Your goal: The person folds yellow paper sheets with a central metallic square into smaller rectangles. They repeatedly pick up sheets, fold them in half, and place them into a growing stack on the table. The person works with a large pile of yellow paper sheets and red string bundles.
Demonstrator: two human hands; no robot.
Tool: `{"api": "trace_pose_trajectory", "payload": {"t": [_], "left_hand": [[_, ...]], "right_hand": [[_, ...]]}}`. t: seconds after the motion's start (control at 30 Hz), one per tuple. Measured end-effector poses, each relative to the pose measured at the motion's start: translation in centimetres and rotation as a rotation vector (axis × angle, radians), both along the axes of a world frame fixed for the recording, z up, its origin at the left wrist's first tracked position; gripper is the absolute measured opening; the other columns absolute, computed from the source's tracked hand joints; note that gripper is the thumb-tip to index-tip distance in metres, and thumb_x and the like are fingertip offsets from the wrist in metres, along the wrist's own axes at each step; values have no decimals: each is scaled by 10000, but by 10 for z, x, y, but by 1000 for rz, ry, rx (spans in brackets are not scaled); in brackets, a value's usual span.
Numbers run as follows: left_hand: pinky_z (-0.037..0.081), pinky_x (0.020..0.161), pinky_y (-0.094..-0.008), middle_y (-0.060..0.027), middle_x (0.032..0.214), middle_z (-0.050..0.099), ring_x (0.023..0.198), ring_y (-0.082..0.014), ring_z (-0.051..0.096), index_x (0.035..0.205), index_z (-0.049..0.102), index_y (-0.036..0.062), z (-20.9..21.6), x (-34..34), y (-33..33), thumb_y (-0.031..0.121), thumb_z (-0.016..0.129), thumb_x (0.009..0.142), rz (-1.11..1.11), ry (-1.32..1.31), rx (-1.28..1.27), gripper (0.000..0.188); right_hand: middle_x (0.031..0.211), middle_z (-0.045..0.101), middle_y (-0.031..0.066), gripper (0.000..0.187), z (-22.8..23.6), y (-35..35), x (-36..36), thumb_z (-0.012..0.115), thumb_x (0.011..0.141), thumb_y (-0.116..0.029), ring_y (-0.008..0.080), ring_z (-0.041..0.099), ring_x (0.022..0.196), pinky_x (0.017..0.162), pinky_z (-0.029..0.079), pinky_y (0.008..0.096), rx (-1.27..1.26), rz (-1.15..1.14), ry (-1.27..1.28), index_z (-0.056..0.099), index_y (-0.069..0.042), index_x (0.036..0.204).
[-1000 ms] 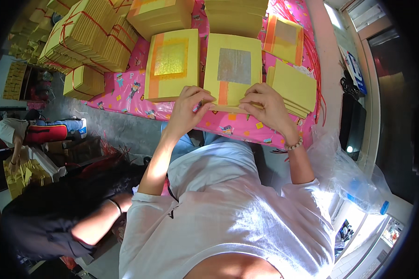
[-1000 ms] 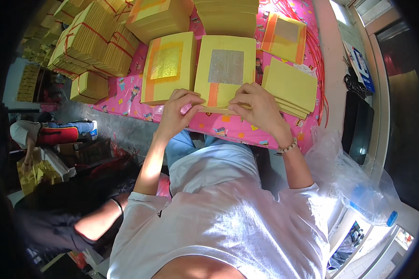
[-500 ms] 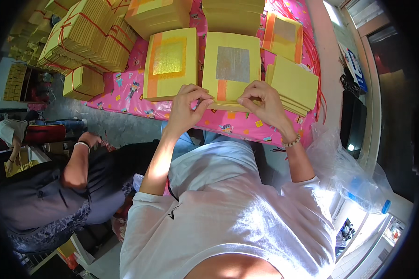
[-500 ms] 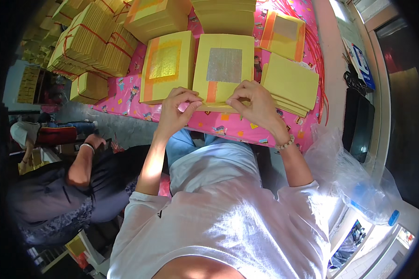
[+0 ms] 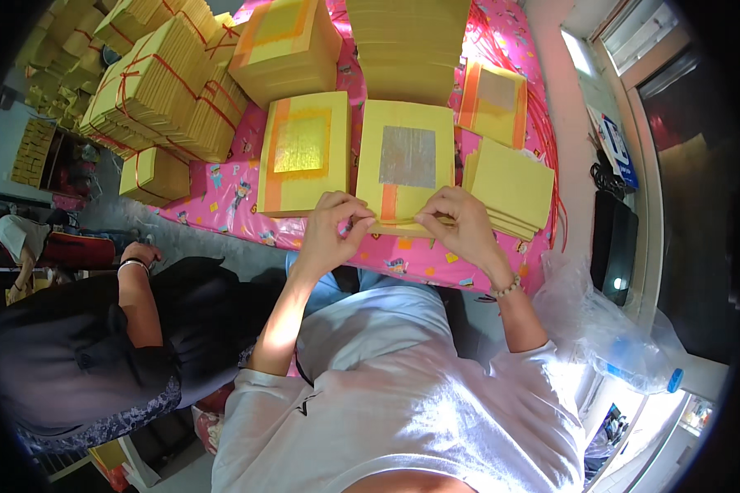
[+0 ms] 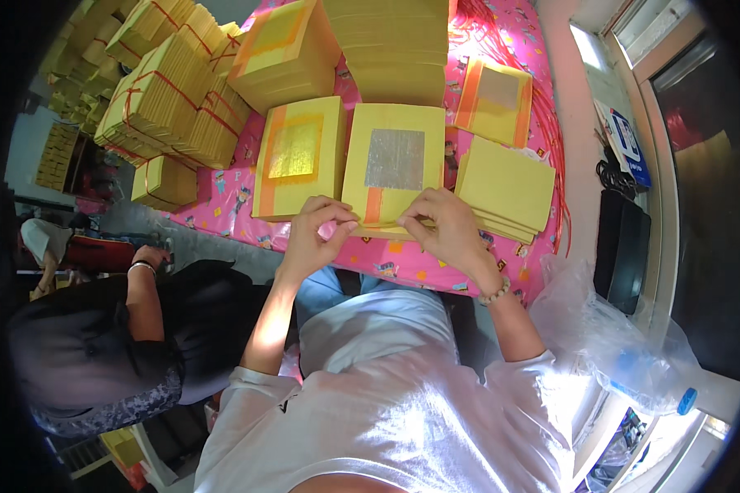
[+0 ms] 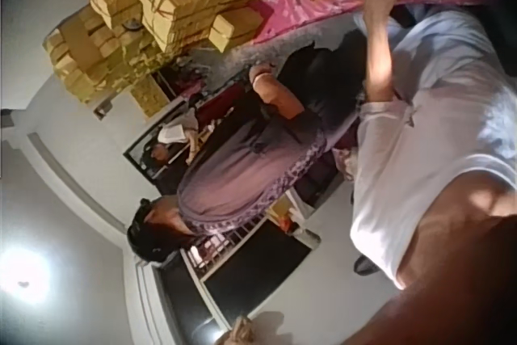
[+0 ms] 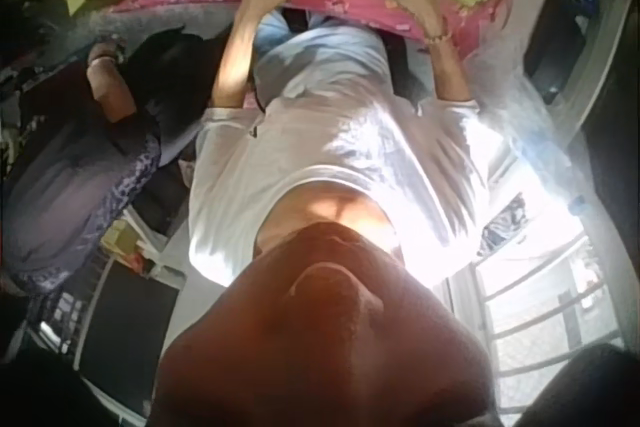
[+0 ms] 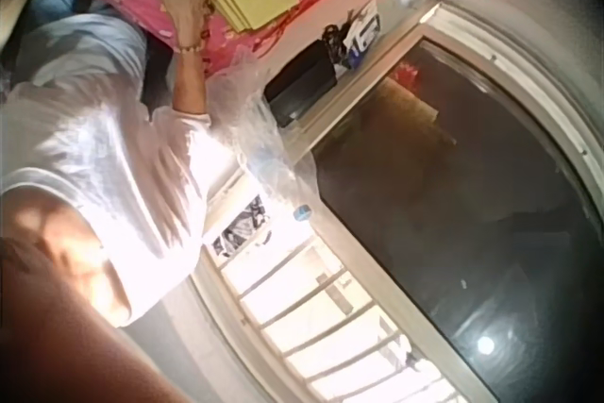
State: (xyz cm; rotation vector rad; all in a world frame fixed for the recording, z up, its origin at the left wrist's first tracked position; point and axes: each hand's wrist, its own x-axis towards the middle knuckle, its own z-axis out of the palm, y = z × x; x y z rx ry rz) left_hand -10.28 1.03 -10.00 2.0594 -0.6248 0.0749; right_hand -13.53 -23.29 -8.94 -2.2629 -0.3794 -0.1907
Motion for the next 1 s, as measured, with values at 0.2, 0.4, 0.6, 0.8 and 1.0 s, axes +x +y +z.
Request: {"api": "trace_pose_trajectory", "payload": {"t": [0.2, 0.4, 0.6, 0.8, 1.0], "left_hand": [[450, 783, -395, -79, 945, 624, 893, -282, 550, 939, 652, 73, 23, 8, -19, 132, 732, 711, -53, -294, 284, 249], [460, 747, -400, -76, 944, 620, 872, -301, 565, 1026, 627, 76, 20, 25, -39, -11, 625, 703, -64, -344, 335, 334], [498, 717, -342, -57, 902, 656, 819, -216, 624, 1117, 600, 35, 21, 34, -26, 58, 599, 867, 77, -61, -162, 251], [486, 813, -244, -44, 1062, 655, 941, -86, 596, 1211, 560, -19, 25, 28, -15, 88, 552, 942, -147, 633, -595, 290], [464, 843, -301, -86, 1036, 590, 970, -143, 567, 1159, 529, -5, 12, 29, -32, 67, 638, 859, -54, 154, -305, 327]], "right_hand": [[759, 596, 72, 129, 18, 5, 0, 690, 802, -177, 260, 563, 727, 664, 454, 364, -120, -12, -118, 657, -52, 796], [975, 568, 120, 229, 32, 7, 9, 715, 795, -169, 265, 561, 934, 753, 470, 357, -86, -166, -353, 637, -48, 973], [1338, 365, 179, 814, 7, 13, 14, 756, 798, -185, 284, 424, 1238, 996, 419, 423, 572, -318, -79, 241, -5, 1402], [1426, 280, 188, 939, 1, 20, 35, 793, 736, -113, 283, 334, 1331, 1056, 366, 402, 1008, 50, 142, 164, -41, 1429], [1189, 585, 87, 726, 8, 20, 23, 817, 715, -131, 189, 565, 1099, 944, 460, 325, 748, 33, 265, 419, -33, 1314]]}}
